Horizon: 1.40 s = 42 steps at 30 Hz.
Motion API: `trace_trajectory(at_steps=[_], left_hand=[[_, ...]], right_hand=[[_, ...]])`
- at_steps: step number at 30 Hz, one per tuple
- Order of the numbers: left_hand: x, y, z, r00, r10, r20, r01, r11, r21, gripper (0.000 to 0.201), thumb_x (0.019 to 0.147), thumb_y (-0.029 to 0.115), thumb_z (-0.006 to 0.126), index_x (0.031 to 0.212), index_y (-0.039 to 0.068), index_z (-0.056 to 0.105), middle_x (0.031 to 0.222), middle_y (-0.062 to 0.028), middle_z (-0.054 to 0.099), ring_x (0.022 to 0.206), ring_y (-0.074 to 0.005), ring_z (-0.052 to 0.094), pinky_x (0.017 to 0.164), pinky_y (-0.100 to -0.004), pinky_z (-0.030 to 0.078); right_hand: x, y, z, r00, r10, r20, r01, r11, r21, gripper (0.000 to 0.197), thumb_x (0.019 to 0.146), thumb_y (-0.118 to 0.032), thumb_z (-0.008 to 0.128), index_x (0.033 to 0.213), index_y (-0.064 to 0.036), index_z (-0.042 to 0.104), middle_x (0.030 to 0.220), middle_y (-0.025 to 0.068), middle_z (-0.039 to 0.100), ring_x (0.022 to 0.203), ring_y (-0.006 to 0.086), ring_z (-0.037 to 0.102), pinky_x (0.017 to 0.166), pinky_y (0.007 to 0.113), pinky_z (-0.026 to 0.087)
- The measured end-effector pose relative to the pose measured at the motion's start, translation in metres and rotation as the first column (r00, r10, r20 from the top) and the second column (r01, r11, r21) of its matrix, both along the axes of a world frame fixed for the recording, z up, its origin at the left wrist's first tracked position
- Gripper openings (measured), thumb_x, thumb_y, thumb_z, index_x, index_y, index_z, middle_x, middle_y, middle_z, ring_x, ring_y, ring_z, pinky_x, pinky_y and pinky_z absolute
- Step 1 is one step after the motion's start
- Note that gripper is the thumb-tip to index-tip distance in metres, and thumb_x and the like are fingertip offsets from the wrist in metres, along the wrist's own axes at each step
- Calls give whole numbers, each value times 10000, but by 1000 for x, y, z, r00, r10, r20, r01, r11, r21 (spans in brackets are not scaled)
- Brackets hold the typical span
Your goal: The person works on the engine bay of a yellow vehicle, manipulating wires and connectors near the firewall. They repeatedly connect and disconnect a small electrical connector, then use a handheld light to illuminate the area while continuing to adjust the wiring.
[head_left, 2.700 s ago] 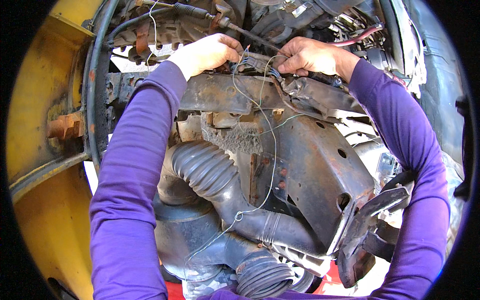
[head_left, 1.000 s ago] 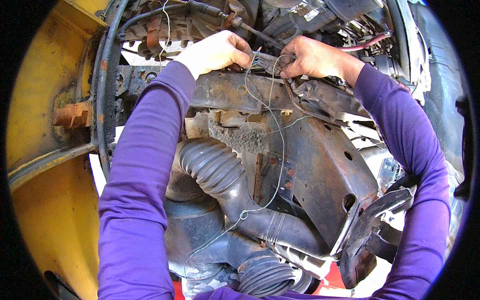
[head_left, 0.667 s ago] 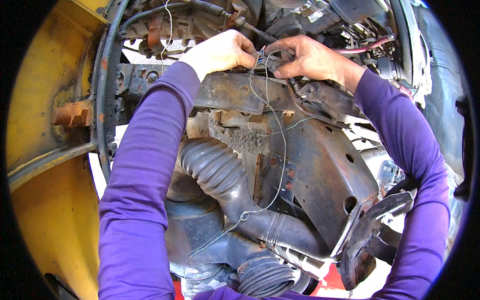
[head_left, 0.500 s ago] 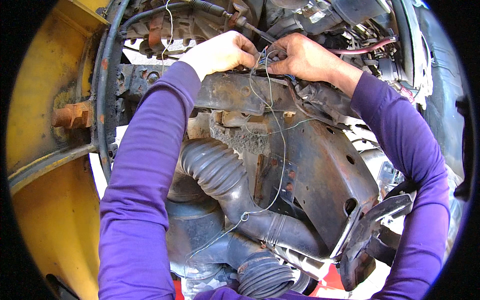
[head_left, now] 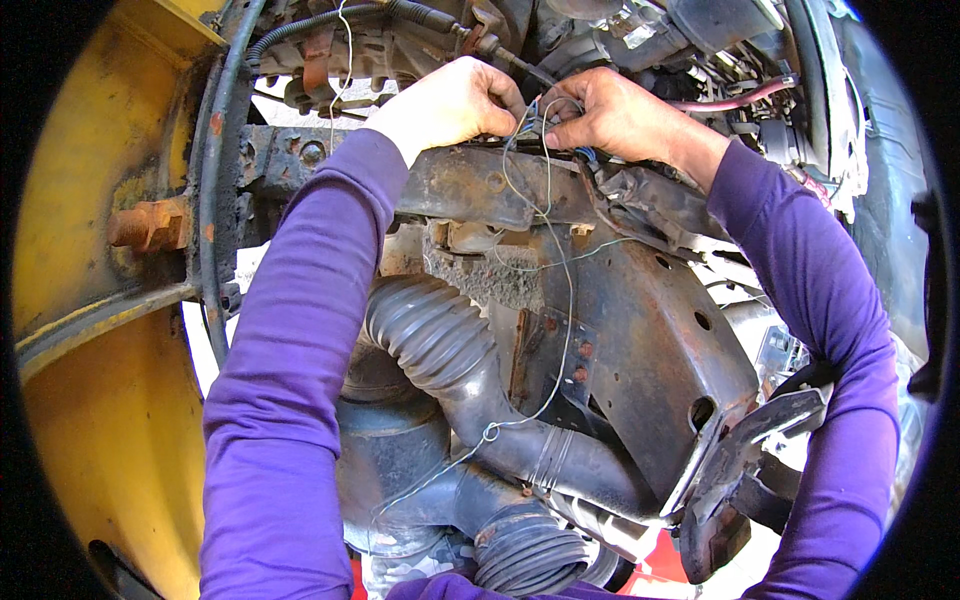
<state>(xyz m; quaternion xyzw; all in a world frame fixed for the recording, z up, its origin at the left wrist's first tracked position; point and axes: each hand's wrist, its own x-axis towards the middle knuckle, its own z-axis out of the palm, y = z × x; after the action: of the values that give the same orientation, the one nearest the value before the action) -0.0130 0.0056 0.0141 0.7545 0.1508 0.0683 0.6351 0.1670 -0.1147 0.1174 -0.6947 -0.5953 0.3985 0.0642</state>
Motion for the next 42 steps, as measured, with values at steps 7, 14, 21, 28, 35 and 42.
trace_trajectory(at_steps=[7,14,21,28,35,42], left_hand=[[-7,-5,18,997,14,-69,-12,999,32,292,801,129,729,1056,-6,771,876,-73,752,814,-134,658,830,-296,517],[-6,-1,12,996,-23,-84,27,999,43,347,793,191,749,1082,-1,758,853,-112,740,790,-169,663,811,-326,525],[-6,-9,24,995,55,-85,-38,981,191,319,783,176,738,1039,-11,758,799,-127,719,741,-173,647,759,-330,524],[-5,-9,9,1000,15,0,-15,993,116,311,833,167,698,1073,-26,738,806,-129,704,738,-166,633,743,-341,514],[0,-4,5,997,-23,-67,25,999,20,322,826,197,708,1065,-16,743,820,-65,693,758,-147,603,733,-327,492],[4,-1,1,988,-140,-66,131,983,-127,261,766,143,768,997,22,756,837,-37,708,798,-137,606,806,-302,471]], right_hand=[[1,0,0,999,-29,36,30,999,-23,374,785,-218,808,1072,13,743,912,140,756,842,196,692,799,348,539],[-3,2,3,995,27,94,-28,1000,3,390,772,-240,816,1067,5,743,895,164,750,830,219,706,797,360,546],[-3,1,4,987,52,150,-58,998,30,409,765,-271,819,1045,15,738,858,189,734,794,259,705,772,379,546],[-18,2,17,960,98,262,-98,995,-14,407,734,-307,806,912,51,730,749,235,681,717,322,696,705,423,538],[-17,-1,2,904,135,406,-171,984,52,433,728,-339,790,886,59,722,811,270,694,812,401,711,744,453,561],[-15,-6,13,847,162,506,-236,968,86,493,733,-367,804,969,52,697,905,273,707,898,412,708,805,465,566]])
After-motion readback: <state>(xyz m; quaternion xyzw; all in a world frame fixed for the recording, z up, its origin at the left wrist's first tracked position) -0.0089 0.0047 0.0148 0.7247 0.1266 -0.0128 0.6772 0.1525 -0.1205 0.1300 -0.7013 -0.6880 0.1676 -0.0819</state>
